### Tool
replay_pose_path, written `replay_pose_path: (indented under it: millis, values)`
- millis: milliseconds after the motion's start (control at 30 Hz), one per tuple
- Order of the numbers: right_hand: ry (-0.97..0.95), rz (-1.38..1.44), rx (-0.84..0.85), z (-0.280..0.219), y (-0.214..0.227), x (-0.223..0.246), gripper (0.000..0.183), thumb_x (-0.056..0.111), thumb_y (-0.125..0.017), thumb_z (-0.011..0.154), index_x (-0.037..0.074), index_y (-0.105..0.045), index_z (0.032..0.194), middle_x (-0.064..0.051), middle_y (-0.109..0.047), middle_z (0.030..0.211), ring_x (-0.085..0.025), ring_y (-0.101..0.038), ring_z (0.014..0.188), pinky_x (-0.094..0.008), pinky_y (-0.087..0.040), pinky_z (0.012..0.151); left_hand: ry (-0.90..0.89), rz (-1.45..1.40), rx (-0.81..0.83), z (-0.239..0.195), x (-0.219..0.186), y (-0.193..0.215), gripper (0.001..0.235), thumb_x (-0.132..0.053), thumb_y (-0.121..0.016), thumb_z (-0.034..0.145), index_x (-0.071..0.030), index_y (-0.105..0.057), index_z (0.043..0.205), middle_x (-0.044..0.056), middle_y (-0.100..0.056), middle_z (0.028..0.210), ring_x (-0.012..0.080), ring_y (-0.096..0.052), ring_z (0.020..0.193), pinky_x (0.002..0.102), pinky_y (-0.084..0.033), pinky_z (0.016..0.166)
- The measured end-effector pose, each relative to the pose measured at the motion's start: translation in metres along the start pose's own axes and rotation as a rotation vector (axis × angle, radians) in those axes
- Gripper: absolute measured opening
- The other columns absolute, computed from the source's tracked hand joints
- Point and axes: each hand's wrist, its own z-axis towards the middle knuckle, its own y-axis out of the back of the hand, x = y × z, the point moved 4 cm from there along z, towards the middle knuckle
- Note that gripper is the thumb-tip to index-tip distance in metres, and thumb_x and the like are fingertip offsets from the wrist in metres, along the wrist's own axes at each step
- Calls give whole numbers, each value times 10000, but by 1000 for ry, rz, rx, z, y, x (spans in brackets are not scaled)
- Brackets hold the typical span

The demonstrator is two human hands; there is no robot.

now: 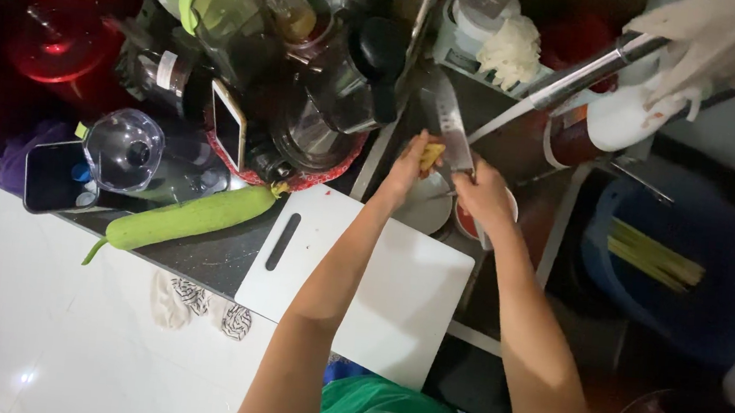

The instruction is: Peeling and then slicing ginger on a white cutting board.

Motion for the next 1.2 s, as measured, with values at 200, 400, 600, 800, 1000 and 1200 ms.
replay_pose_path:
  millis: [200,400,600,800,1000,1200]
  values:
    - [-36,-151,-111,16,-22,-56,355,162,-624,925,41,-638,1258,-218,-706,856,-352,-694,758,-453,-548,681,-14,252,-212,17,34,3,618,-625,-362,1053,-79,-609,1205,12,-660,927,96,-580,768,245,-463,664]
    - [-95,-224,-99,5,-18,-48,298,223,-625,943,-11,-664,1121,-239,-722,929,-388,-732,879,-465,-544,773,-29,125,-235,19,30,3,625,-592,-444,1039,-7,-608,1188,77,-640,886,133,-565,717,293,-451,619]
    - [149,-263,-201,18,-29,-98,322,166,-650,919,4,-658,1197,-282,-709,950,-446,-686,905,-484,-527,777,-107,439,-291,23,38,14,579,-554,-416,1113,-16,-582,1249,109,-631,907,154,-567,777,294,-457,701]
    - [-277,-7,-160,-24,27,-55,306,212,-626,941,70,-661,1210,-200,-645,758,-301,-623,582,-434,-498,516,-145,317,-167,18,-9,-14,484,-474,-463,1089,-42,-634,1227,105,-706,1071,188,-660,925,327,-540,796]
    - [-52,-222,-415,-69,96,-93,232,252,-720,1036,24,-749,1065,-41,-572,683,-109,-512,531,-309,-395,504,-73,603,21,57,-37,-58,452,-211,-645,896,-87,-631,1330,123,-753,964,222,-716,814,359,-577,731]
    - [108,381,-792,-88,172,-129,238,216,-643,1110,44,-754,1231,-17,-593,743,-93,-501,557,-264,-380,494,-208,669,58,59,-54,-77,386,-224,-716,902,-85,-692,1261,113,-767,963,174,-708,815,361,-575,752]
